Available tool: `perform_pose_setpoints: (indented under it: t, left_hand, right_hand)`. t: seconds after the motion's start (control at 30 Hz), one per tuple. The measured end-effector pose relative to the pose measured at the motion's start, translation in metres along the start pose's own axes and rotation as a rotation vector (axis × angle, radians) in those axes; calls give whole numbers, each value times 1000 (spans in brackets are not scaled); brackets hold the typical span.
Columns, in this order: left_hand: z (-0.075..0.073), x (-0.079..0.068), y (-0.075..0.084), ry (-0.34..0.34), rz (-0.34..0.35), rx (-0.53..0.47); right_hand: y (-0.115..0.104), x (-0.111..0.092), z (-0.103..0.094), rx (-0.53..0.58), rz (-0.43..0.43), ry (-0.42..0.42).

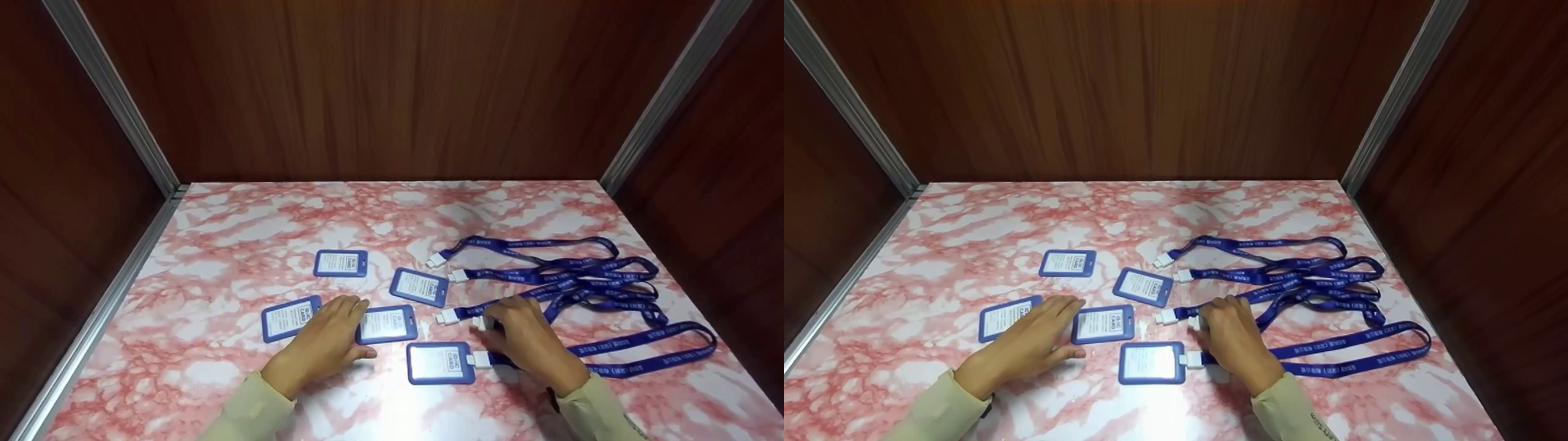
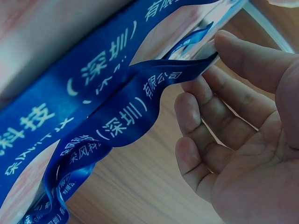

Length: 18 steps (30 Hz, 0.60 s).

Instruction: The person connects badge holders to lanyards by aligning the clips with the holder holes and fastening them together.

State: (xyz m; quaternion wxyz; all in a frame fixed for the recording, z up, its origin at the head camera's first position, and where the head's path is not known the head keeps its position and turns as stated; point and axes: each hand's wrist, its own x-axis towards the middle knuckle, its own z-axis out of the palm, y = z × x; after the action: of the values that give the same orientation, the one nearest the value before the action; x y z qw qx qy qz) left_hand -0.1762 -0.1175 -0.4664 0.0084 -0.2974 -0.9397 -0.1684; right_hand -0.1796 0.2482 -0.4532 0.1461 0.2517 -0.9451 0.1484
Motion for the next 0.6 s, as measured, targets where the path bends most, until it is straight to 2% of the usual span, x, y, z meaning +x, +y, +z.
perform_pose_setpoints:
  t: [0.17,0.6]
  left_hand:
    - [0,3,1,-1,22,39]
    - [-1,9,8,-113,-73,54]
  right_hand:
    - [-2,-1,0,-19,4,-5]
    - [-5,0,0,-12,5,-33]
